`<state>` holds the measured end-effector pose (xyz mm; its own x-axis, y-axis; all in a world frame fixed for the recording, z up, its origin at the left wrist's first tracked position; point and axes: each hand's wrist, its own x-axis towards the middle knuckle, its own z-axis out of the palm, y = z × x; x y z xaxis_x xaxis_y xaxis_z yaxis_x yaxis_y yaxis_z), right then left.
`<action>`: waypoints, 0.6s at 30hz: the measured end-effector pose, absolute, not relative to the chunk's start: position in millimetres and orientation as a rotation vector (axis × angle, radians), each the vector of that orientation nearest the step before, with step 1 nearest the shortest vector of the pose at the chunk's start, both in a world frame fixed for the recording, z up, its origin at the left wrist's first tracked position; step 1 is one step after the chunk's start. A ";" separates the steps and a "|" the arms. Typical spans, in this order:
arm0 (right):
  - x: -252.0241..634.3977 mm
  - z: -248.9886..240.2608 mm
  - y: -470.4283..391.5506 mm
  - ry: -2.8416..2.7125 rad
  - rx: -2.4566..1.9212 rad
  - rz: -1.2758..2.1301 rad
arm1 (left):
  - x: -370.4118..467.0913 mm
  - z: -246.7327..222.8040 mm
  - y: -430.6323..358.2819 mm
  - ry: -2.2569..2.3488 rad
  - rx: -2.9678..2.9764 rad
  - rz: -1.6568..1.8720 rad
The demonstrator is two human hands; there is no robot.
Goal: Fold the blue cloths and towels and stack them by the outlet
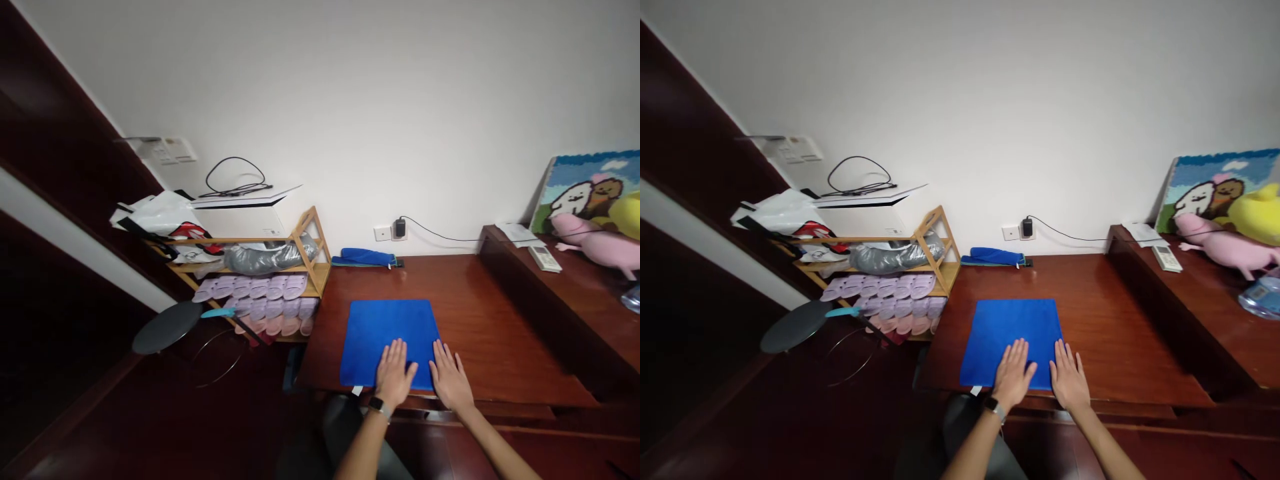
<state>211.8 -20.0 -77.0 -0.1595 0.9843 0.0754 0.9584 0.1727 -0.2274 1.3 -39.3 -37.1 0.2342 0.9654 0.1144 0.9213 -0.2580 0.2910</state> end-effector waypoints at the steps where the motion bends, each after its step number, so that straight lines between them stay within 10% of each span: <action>1: 211.5 -77.1 -20.2 -2.223 -1.894 0.190 | -26.8 -38.7 -45.2 1.904 2.305 0.392; 18: 223.1 -50.5 -45.4 -2.162 -1.730 0.205 | -163.7 -48.1 -113.2 2.149 2.070 0.706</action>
